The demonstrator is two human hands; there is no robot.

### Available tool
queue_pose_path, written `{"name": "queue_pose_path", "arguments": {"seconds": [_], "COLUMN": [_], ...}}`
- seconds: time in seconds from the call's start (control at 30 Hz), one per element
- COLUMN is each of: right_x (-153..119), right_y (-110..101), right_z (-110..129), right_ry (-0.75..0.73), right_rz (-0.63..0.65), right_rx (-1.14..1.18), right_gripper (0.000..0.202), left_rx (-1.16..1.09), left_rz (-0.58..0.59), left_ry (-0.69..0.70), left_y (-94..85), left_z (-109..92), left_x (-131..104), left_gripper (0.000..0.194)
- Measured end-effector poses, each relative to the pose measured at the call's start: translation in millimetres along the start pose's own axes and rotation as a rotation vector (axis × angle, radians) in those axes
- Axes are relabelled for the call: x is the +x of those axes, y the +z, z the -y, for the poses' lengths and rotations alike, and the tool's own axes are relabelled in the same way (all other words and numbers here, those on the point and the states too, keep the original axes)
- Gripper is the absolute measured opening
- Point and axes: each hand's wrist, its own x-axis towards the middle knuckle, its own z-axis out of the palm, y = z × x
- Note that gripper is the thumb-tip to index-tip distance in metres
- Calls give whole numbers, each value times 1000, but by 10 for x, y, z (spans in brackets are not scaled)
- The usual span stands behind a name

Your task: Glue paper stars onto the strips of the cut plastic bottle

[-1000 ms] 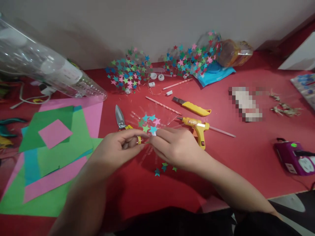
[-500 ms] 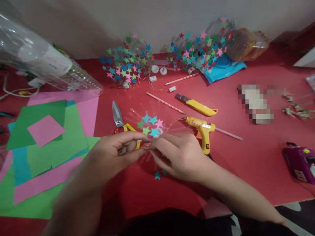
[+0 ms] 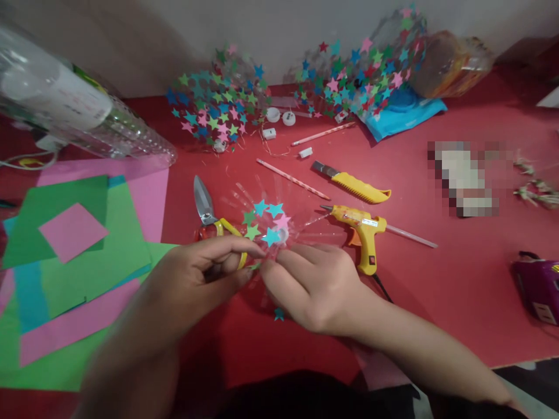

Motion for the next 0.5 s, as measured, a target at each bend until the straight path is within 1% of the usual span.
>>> {"name": "queue_pose_path", "arguments": {"seconds": [0.1, 0.33, 0.5], "right_x": [12, 24, 38], "right_y": [6, 5, 8], "right_z": [-1, 19, 54], "right_ry": [25, 173, 273], "right_rz": [-4, 11, 11], "right_rx": [38, 279, 312], "right_gripper": [11, 4, 6], "left_rx": [2, 13, 11], "left_rz": [8, 6, -5], "left_ry": [-14, -10, -17], "left_y": [2, 2, 7], "left_z": [-1, -5, -16], "left_x": [5, -4, 1], "left_gripper": [21, 21, 19]}}
